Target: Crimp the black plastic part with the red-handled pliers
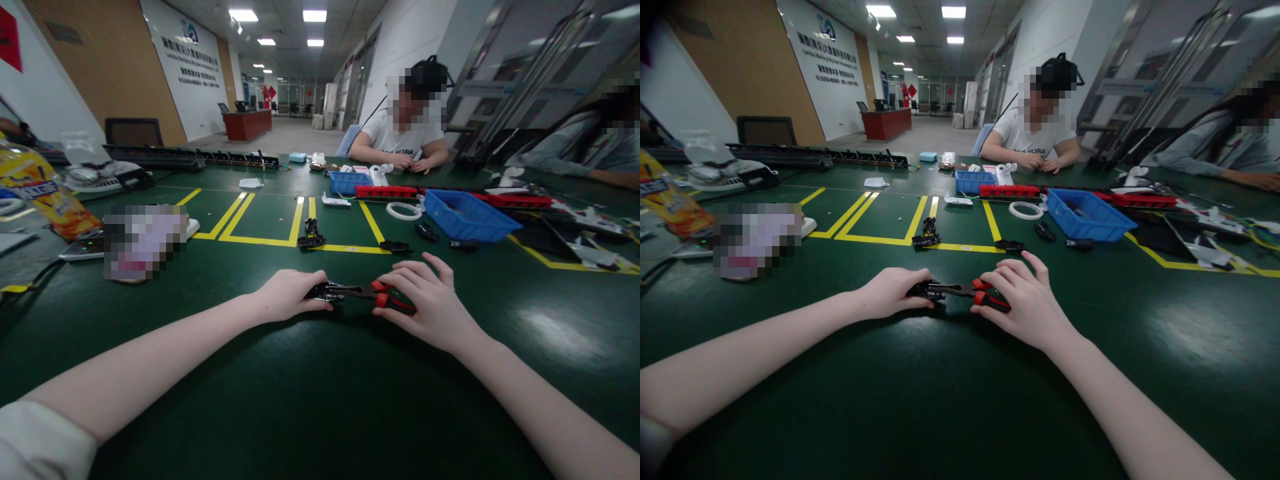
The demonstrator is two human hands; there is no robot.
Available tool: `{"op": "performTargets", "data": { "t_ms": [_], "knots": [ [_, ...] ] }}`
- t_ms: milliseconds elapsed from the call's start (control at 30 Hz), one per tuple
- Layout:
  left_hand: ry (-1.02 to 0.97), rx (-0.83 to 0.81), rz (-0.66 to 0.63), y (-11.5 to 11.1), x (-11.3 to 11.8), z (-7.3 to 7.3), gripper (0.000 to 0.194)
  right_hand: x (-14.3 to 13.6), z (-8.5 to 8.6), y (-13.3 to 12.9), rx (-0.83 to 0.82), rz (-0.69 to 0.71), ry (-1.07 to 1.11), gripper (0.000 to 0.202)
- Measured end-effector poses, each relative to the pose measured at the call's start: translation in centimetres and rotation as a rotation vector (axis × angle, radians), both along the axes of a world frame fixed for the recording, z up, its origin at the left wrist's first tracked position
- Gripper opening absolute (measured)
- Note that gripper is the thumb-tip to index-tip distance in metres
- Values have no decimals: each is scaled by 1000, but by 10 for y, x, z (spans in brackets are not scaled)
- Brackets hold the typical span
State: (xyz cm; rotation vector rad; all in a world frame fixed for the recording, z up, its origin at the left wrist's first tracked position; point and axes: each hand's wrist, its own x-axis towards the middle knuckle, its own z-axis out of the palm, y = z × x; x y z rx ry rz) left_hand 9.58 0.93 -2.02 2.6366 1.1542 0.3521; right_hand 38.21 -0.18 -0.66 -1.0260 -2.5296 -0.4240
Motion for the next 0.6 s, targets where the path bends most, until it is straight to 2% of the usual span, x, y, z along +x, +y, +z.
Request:
{"op": "performTargets", "data": {
  "t_ms": [600],
  "knots": [
    [-11, -2, -11, 2, 0, -3, 35, -9, -2, -3, -16, 26, 4, 41]
  ]
}}
